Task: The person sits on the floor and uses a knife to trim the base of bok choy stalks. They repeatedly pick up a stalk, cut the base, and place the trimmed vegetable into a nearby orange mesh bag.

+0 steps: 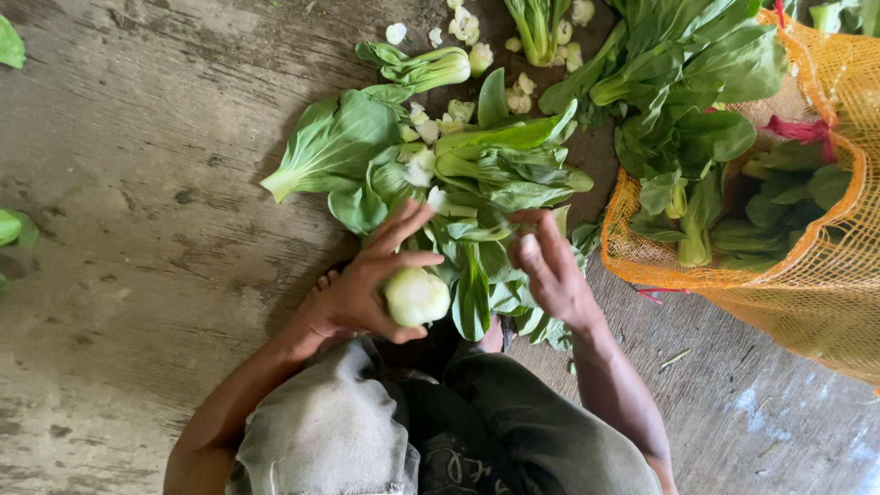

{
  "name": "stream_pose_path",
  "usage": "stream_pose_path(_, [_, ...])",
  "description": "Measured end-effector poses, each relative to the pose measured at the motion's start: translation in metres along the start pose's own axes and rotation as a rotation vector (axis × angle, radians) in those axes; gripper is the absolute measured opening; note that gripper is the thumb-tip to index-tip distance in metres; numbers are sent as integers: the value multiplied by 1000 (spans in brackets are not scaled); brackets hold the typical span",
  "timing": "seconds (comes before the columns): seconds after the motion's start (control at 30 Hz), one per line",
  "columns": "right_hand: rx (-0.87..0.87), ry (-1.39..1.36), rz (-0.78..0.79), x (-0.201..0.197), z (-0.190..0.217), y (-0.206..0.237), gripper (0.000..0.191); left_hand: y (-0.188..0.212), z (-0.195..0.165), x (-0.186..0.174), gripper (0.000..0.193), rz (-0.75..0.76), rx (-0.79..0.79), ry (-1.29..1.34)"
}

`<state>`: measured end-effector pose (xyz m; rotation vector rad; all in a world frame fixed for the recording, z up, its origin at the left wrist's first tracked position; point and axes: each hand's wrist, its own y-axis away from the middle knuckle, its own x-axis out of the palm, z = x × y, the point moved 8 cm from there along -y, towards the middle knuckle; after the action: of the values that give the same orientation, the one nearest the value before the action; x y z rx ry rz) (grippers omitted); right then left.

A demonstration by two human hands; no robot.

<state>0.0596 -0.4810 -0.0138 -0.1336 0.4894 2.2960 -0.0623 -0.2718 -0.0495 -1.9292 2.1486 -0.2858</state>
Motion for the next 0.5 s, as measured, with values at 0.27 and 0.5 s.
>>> stream_pose_path(0.27, [157, 302, -429, -68, -74, -20, 63, 121, 46, -122, 65, -941, -1209, 523])
stream_pose_path(0.5, [-334, 786, -248, -33, -21, -33, 108, 191, -29, -265, 51, -1255, -896, 262])
